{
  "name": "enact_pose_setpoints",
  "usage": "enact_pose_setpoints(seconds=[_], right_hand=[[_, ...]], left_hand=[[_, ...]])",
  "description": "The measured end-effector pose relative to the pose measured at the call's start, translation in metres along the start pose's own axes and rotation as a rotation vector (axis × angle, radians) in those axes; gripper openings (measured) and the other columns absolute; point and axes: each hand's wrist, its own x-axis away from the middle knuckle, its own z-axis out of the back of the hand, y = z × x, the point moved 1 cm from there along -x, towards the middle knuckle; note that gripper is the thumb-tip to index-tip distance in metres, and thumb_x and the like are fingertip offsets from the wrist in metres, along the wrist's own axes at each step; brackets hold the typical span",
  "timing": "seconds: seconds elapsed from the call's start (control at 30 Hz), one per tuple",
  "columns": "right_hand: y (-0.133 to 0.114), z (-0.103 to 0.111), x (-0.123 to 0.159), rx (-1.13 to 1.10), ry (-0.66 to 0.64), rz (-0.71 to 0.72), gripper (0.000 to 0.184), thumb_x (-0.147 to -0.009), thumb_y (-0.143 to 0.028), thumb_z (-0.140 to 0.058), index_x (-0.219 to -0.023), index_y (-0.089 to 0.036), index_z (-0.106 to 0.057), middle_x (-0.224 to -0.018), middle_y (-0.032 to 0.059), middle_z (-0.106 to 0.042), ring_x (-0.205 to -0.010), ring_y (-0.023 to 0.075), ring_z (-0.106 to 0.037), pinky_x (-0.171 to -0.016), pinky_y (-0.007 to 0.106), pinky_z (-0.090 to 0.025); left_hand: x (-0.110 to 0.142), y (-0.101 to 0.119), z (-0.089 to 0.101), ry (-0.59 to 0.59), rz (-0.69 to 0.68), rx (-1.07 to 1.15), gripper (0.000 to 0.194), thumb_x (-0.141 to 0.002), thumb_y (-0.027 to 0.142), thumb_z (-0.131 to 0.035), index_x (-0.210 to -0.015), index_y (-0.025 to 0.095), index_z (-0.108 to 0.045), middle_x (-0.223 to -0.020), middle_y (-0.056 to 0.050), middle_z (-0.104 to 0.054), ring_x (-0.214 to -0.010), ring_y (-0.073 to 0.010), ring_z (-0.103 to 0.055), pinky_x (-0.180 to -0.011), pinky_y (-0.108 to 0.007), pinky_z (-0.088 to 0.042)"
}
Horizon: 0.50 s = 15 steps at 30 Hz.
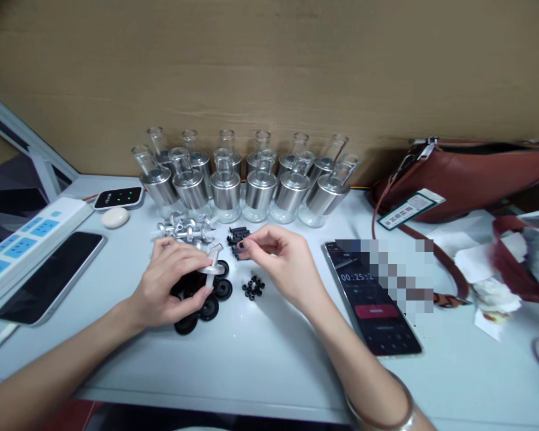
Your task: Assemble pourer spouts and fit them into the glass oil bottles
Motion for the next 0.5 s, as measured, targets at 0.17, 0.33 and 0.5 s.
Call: enact_pose_setpoints(seconds=[0.17, 0.33, 0.5], right_hand=[[0.0, -0.003, 0.0, -0.238, 0.015, -0.07, 0.025, -0.065, -0.037, -0.079, -0.066, -0.019, -0.061, -0.069, 0.0019, -0.07, -0.063, 0.014, -0.064, -0.06, 0.027, -0.051], [0.003, -0.008, 0.0, -0.358, 0.036, -0.144, 0.026, -0.058, -0.036, -0.082, -0.067, -0.019, -0.065, -0.057, -0.0033, -0.062, -0.051, 0.0097, -0.054, -0.053, 0.025, -0.045], [0.005, -0.01, 0.0, -0.373, 0.085, -0.121, 0.018, -0.06, -0.034, -0.082, -0.064, -0.02, -0.07, -0.053, -0.0033, -0.062, -0.052, 0.0095, -0.053, -0.056, 0.025, -0.046]], left_hand=[[-0.001, 0.001, 0.0, 0.0, -0.015, -0.012, 0.02, -0.085, 0.019, -0.057, -0.105, 0.017, -0.053, -0.089, -0.004, -0.069, -0.081, -0.0186, -0.062, -0.078, -0.037, -0.034], [-0.002, 0.002, 0.0, -0.004, -0.042, -0.02, 0.02, -0.085, 0.019, -0.057, -0.104, 0.017, -0.053, -0.088, -0.004, -0.069, -0.08, -0.0188, -0.063, -0.077, -0.038, -0.034], [-0.002, 0.002, 0.0, -0.008, -0.047, -0.015, 0.019, -0.086, 0.019, -0.056, -0.104, 0.018, -0.053, -0.088, -0.004, -0.069, -0.08, -0.0181, -0.063, -0.077, -0.037, -0.034]])
